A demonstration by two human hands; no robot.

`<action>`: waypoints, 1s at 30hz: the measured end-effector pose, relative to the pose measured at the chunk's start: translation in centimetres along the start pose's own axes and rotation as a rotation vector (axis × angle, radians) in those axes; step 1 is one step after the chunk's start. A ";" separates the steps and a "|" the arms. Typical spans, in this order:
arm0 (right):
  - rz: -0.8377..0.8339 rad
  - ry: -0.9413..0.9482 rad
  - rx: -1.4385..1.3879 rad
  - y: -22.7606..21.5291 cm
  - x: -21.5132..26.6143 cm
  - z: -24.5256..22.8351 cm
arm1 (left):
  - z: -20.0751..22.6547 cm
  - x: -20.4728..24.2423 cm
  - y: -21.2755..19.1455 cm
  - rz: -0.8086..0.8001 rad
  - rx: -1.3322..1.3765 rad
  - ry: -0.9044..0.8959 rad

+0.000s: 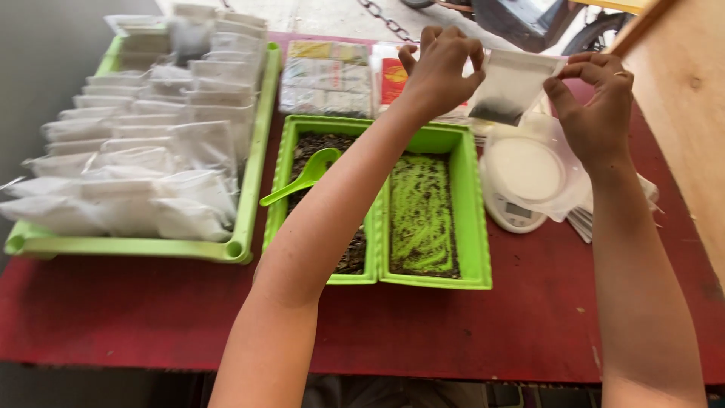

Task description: Scooping tea leaves into filter bags and weighing them on a digital scale

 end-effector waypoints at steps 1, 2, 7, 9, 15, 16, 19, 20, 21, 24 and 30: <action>-0.004 -0.010 0.020 0.6 -1.0 -1.1 | -1.0 0.3 -1.6 0.065 -0.021 0.009; -0.014 -0.028 0.010 1.7 -2.1 -2.2 | -2.1 0.8 -3.3 0.078 -0.026 -0.007; -0.048 -0.258 -0.092 7.5 -6.8 -8.7 | -8.1 4.0 -10.8 0.192 -0.104 -0.112; -0.034 -0.276 -0.139 10.5 -8.8 -11.1 | -11.4 5.4 -13.4 0.229 -0.121 -0.148; -0.099 -0.225 -0.397 19.8 -14.6 -18.4 | -21.0 9.0 -21.5 0.289 -0.173 -0.368; -0.124 -0.172 -0.446 21.3 -15.4 -19.6 | -22.4 9.8 -22.8 0.304 -0.178 -0.412; -0.148 -0.202 -0.472 25.3 -17.6 -23.4 | -28.5 10.4 -25.3 0.430 -0.335 -0.456; -0.152 -0.208 -0.476 26.7 -18.0 -24.1 | -29.0 11.4 -26.0 0.434 -0.338 -0.462; -0.157 -0.249 -0.491 27.9 -18.7 -25.0 | -29.2 12.1 -27.1 0.509 -0.359 -0.440; -0.183 -0.231 -0.467 30.5 -19.8 -27.7 | -30.9 13.6 -29.2 0.648 -0.406 -0.375; -0.257 -0.100 -0.363 34.7 -21.4 -29.8 | -33.8 14.7 -30.8 0.714 -0.457 -0.418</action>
Point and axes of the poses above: each hand's wrist, its own x-axis away from the middle knuckle, its own y-axis out of the palm, z = x × y, the point moved 4 cm from there along -x, towards the middle knuckle, and after that the axes turned 10 degrees about -z, right-handed, at the moved point
